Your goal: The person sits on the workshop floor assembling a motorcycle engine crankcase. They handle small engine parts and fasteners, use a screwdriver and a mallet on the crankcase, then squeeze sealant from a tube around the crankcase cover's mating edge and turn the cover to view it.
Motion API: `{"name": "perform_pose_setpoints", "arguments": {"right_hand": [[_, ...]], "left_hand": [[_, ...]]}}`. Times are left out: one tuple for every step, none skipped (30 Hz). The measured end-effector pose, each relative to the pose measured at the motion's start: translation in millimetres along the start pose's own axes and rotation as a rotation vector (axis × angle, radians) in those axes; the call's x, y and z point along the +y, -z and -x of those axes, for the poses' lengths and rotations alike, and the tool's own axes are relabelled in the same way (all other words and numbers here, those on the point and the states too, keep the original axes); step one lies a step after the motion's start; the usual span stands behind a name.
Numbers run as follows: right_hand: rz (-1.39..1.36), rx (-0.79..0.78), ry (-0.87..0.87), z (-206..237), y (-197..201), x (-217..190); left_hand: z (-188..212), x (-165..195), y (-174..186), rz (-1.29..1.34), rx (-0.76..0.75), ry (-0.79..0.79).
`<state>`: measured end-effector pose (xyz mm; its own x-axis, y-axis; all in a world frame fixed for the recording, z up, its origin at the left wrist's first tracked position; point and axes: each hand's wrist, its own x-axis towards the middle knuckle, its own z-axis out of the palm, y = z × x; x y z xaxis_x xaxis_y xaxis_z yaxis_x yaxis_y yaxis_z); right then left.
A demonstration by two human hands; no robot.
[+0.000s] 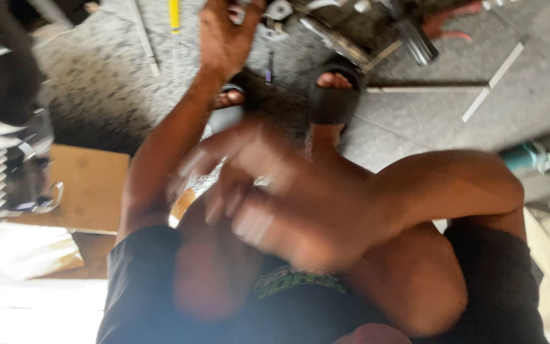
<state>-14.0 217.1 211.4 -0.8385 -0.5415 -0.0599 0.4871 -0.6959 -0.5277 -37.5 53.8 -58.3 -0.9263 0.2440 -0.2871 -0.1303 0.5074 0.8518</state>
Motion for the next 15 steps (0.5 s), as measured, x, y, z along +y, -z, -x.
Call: {"name": "perform_pose_setpoints", "arguments": {"right_hand": [[-0.129,-0.057,0.035,-3,-23,1],[-0.208,-0.089,0.073,-4,-37,0],[-0.249,-0.096,0.112,-3,-43,-2],[-0.275,-0.099,0.145,-1,-49,-2],[-0.287,-0.098,0.172,3,-48,-2],[-0.283,-0.099,0.18,8,-46,-2],[-0.29,-0.11,0.184,14,-43,1],[-0.297,-0.125,0.178,19,-43,4],[-0.296,-0.142,0.176,25,-41,8],[-0.289,-0.155,0.172,30,-41,13],[-0.262,-0.155,0.168,35,-36,14],[-0.218,-0.158,0.166,39,-28,16],[-0.147,-0.153,0.148,43,-15,14],[-0.032,-0.122,0.127,45,0,14],[0.123,-0.021,0.122,46,25,14]], "left_hand": [[3,0,0,-0.008,-0.001,-0.041],[7,1,0,-0.016,-0.001,-0.085],[9,1,0,0.095,-0.021,-0.043],[13,1,3,0.198,-0.035,0.007],[15,1,3,0.198,-0.046,0.012],[17,2,4,0.191,-0.042,0.017],[19,2,7,0.177,-0.027,0.025],[19,3,8,0.149,-0.029,0.041],[20,5,8,0.122,-0.037,0.056],[18,6,7,0.103,-0.049,0.063],[19,7,5,0.111,-0.03,0.045],[19,9,3,0.122,-0.014,0.02],[18,10,0,0.133,0.004,-0.003],[18,10,-2,0.169,0.023,-0.031],[18,10,-5,0.203,0.048,-0.056]]}}
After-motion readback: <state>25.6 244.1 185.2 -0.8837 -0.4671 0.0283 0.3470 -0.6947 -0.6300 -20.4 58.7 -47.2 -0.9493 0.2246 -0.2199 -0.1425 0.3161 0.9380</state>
